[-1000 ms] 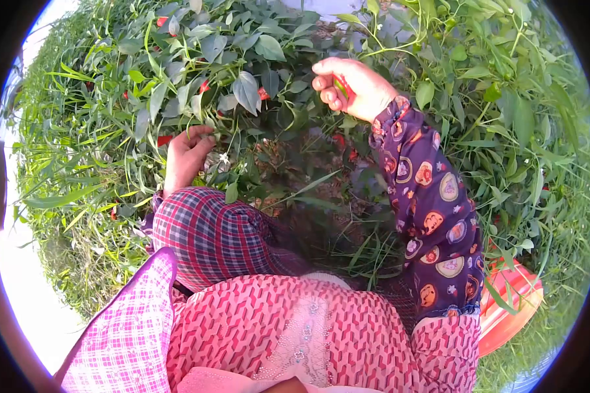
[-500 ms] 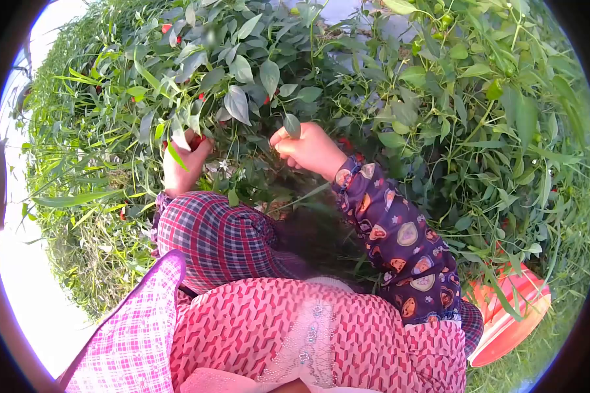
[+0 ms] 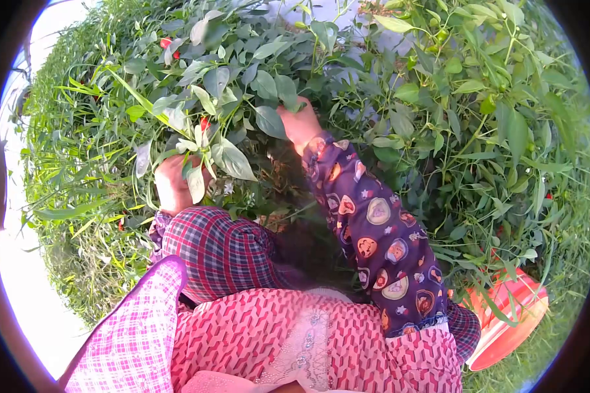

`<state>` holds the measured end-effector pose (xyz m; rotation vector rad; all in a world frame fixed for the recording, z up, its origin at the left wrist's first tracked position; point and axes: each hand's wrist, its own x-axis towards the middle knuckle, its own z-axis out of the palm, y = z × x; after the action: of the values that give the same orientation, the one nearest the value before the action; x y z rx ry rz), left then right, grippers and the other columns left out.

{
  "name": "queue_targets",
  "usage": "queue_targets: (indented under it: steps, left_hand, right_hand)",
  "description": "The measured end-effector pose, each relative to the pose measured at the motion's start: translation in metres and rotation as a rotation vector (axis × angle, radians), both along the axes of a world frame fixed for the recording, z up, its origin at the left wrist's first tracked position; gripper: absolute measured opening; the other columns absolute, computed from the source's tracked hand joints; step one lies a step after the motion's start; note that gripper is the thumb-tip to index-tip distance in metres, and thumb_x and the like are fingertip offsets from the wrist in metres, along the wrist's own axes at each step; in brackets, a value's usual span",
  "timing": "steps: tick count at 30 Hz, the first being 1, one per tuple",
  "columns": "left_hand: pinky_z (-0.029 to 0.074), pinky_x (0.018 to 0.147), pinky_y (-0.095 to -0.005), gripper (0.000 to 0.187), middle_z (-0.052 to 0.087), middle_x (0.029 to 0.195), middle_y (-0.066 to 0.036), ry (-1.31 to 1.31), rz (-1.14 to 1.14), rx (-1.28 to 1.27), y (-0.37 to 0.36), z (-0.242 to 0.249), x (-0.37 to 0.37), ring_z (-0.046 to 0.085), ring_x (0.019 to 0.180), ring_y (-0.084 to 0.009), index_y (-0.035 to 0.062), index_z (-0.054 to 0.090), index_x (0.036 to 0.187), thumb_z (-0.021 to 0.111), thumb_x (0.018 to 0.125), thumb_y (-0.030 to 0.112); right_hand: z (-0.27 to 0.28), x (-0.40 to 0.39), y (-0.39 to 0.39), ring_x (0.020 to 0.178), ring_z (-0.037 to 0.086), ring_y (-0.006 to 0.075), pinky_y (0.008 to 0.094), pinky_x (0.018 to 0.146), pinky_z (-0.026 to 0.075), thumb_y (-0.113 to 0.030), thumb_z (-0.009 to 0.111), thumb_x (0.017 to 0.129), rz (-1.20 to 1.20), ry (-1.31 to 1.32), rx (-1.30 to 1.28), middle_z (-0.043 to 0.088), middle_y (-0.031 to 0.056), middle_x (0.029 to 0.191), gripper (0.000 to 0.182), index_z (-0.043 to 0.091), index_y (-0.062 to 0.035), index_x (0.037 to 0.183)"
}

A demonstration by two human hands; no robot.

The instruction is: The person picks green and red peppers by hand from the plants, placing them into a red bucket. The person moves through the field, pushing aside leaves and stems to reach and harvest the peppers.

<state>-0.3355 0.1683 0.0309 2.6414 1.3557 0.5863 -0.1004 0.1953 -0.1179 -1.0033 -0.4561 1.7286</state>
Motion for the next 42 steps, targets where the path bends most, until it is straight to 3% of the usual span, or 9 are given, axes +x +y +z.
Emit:
queue_targets:
  steps: [5, 8, 14, 18, 21, 27, 32, 36, 42]
  left_hand:
    - [0.045, 0.053, -0.0365, 0.018, 0.057, 0.063, -0.008, 0.057, -0.044, 0.054, 0.005, 0.012, -0.002, 0.056, 0.056, -0.0280, 0.0047, 0.064, 0.082, 0.075, 0.069, 0.010]
    - [0.043, 0.052, -0.0287, 0.017, 0.056, 0.063, -0.007, -0.160, 0.100, 0.283, -0.004, 0.078, 0.015, 0.053, 0.054, -0.0196, -0.0007, 0.063, 0.093, 0.070, 0.079, 0.007]
    - [0.041, 0.046, -0.0203, 0.021, 0.062, 0.087, -0.010, -1.207, 0.206, -0.682, 0.023, 0.087, 0.022, 0.058, 0.063, -0.0131, -0.0015, 0.052, 0.112, 0.048, 0.096, 0.011]
    - [0.042, 0.046, -0.0176, 0.018, 0.063, 0.090, -0.007, -0.811, 0.197, -0.885, 0.029, 0.063, 0.054, 0.059, 0.060, -0.0111, 0.0021, 0.061, 0.108, 0.050, 0.097, 0.011]
    - [0.043, 0.063, -0.0209, 0.022, 0.059, 0.087, 0.000, -0.368, 0.136, -0.294, 0.054, 0.036, 0.036, 0.055, 0.073, -0.0076, 0.0035, 0.061, 0.108, 0.062, 0.087, 0.002]
    - [0.034, 0.045, -0.0162, 0.015, 0.057, 0.076, 0.000, -0.911, 0.401, -0.310, 0.032, 0.047, 0.028, 0.046, 0.053, -0.0035, 0.0056, 0.054, 0.105, 0.059, 0.092, 0.009]
    - [0.033, 0.045, -0.0169, 0.010, 0.058, 0.079, -0.003, -1.129, 0.224, -0.434, 0.029, 0.057, 0.029, 0.051, 0.063, -0.0054, 0.0051, 0.054, 0.101, 0.054, 0.096, 0.014]
    - [0.045, 0.049, -0.0179, 0.011, 0.059, 0.093, -0.006, -1.018, 0.215, -0.672, 0.037, 0.056, 0.051, 0.059, 0.069, -0.0083, 0.0063, 0.048, 0.100, 0.053, 0.097, 0.016]
    - [0.049, 0.058, -0.0317, 0.018, 0.060, 0.075, -0.007, -0.326, 0.225, -0.421, 0.074, 0.015, 0.050, 0.062, 0.067, -0.0187, 0.0064, 0.052, 0.088, 0.068, 0.082, 0.012]
  right_hand:
    - [0.045, 0.015, 0.002, 0.065, 0.055, 0.0091, 0.0257, 0.057, 0.044, -0.019, 0.057, 0.090, -0.161, -0.236, 0.186, 0.059, -0.0025, 0.075, 0.016, 0.059, -0.0042, 0.095]
    - [0.077, 0.055, 0.015, 0.047, 0.035, 0.0057, 0.0207, 0.039, 0.026, -0.033, 0.053, 0.088, 0.362, 0.447, -0.200, 0.039, -0.0046, 0.061, 0.030, 0.048, -0.0060, 0.077]
    - [0.107, 0.062, 0.016, 0.046, 0.038, 0.0086, 0.0228, 0.038, 0.031, -0.034, 0.051, 0.085, 0.233, 0.787, 0.075, 0.045, 0.0003, 0.063, 0.033, 0.053, -0.0011, 0.082]
    - [0.166, 0.106, 0.049, 0.052, 0.042, 0.0091, 0.0217, 0.039, 0.033, -0.031, 0.054, 0.086, 0.162, 0.966, 0.441, 0.046, 0.0018, 0.067, 0.031, 0.053, 0.0003, 0.086]
    - [0.221, 0.145, 0.050, 0.052, 0.043, 0.0098, 0.0216, 0.039, 0.036, -0.024, 0.054, 0.087, 0.218, 0.728, 0.644, 0.045, 0.0025, 0.066, 0.028, 0.051, 0.0023, 0.097]
    - [0.155, 0.109, -0.030, 0.061, 0.064, 0.0269, 0.0307, 0.042, 0.051, -0.012, 0.051, 0.078, 0.347, 0.537, 0.118, 0.060, 0.0178, 0.083, 0.014, 0.050, -0.0012, 0.087]
    - [0.144, 0.001, -0.034, 0.064, 0.057, 0.0100, 0.0234, 0.052, 0.047, -0.012, 0.054, 0.085, 0.717, -0.184, 0.217, 0.060, 0.0056, 0.085, 0.050, 0.044, -0.0003, 0.132]
    - [0.154, 0.001, 0.007, 0.063, 0.055, 0.0102, 0.0246, 0.052, 0.046, -0.012, 0.055, 0.089, 0.279, -0.245, 0.250, 0.062, 0.0071, 0.086, 0.069, 0.020, -0.0069, 0.148]
    - [0.126, 0.035, 0.024, 0.068, 0.057, 0.0111, 0.0237, 0.056, 0.047, -0.010, 0.056, 0.089, 0.044, -0.141, 0.092, 0.067, 0.0130, 0.100, 0.050, 0.042, -0.0020, 0.136]
